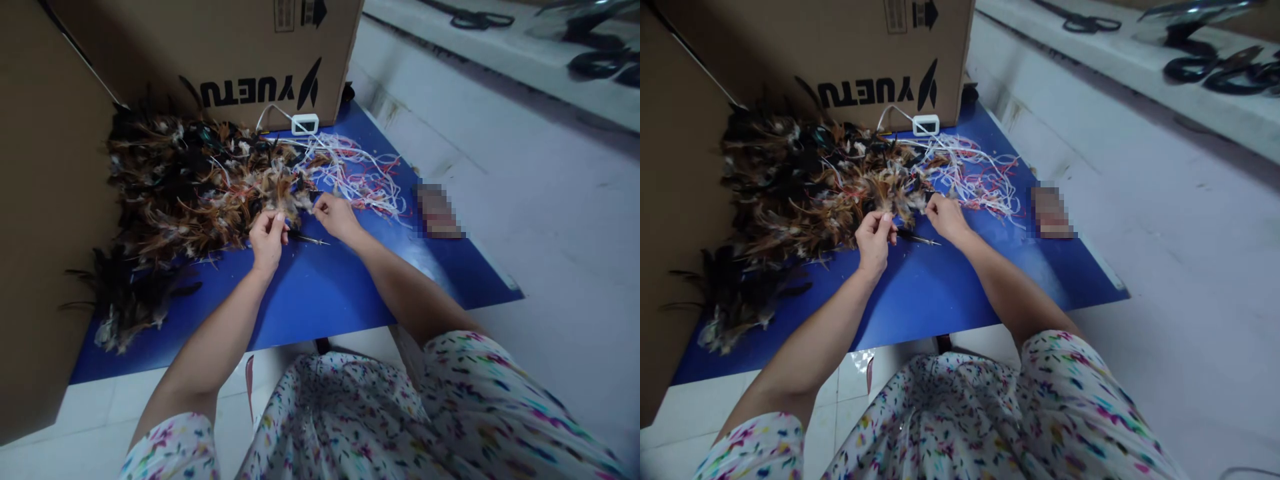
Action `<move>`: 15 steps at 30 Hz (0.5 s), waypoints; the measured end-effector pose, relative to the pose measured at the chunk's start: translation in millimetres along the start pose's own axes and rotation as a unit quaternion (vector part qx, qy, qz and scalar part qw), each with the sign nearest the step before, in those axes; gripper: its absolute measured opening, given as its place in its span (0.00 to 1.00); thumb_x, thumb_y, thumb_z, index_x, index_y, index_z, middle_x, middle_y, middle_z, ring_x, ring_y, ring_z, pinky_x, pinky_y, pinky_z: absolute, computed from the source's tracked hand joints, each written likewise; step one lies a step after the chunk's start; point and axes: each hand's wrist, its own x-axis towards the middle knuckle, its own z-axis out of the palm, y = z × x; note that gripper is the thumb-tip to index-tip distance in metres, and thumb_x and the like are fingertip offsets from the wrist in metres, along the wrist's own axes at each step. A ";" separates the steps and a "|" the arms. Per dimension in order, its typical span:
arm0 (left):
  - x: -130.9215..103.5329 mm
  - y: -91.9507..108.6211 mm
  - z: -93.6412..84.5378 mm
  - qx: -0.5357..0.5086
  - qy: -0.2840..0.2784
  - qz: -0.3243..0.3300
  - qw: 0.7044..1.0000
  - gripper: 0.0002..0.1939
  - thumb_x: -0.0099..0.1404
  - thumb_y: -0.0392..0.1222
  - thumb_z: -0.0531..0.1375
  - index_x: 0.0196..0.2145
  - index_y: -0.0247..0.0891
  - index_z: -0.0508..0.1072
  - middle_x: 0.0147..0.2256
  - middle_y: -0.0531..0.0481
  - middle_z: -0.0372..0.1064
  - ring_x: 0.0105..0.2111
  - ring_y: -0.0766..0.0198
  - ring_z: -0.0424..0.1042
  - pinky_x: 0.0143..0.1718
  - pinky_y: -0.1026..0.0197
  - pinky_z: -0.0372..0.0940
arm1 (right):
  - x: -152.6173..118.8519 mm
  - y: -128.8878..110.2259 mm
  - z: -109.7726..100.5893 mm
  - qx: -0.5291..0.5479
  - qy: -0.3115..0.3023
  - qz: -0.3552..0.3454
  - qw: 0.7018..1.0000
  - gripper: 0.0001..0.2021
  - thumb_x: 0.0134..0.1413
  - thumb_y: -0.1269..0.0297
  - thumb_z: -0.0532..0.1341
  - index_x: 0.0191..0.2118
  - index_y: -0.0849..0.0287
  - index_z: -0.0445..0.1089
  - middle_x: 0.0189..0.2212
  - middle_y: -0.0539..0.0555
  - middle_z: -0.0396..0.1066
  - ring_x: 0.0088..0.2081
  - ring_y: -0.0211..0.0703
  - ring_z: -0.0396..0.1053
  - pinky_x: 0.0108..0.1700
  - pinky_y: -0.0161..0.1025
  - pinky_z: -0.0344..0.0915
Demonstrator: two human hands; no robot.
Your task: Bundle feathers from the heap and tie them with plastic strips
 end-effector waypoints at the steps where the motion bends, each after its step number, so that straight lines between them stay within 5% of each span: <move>1: -1.0 1.1 0.1 0.002 -0.002 -0.002 1.000 0.21 0.60 0.58 0.66 0.27 0.37 0.69 0.20 0.58 0.66 0.14 0.76 0.62 0.16 0.70 0.58 | -0.8 1.0 -0.3 0.033 0.010 -0.004 0.999 0.04 0.53 0.71 0.61 0.30 0.57 0.70 0.28 0.52 0.74 0.32 0.42 0.71 0.40 0.40 0.67; 8: -0.4 5.1 -3.0 -0.008 0.029 -0.014 0.999 0.22 0.57 0.59 0.68 0.27 0.37 0.69 0.20 0.58 0.66 0.14 0.76 0.61 0.15 0.70 0.57 | -2.5 -0.2 4.2 0.207 0.035 0.025 0.977 0.06 0.44 0.73 0.64 0.30 0.57 0.70 0.24 0.48 0.72 0.28 0.38 0.71 0.37 0.38 0.69; 15: -1.6 4.7 -1.3 0.002 0.033 -0.022 0.999 0.22 0.57 0.59 0.68 0.27 0.37 0.70 0.20 0.58 0.66 0.14 0.76 0.61 0.15 0.70 0.57 | -2.1 -0.3 8.3 0.228 0.039 0.020 0.973 0.08 0.42 0.71 0.66 0.33 0.59 0.76 0.25 0.48 0.73 0.28 0.37 0.70 0.38 0.38 0.69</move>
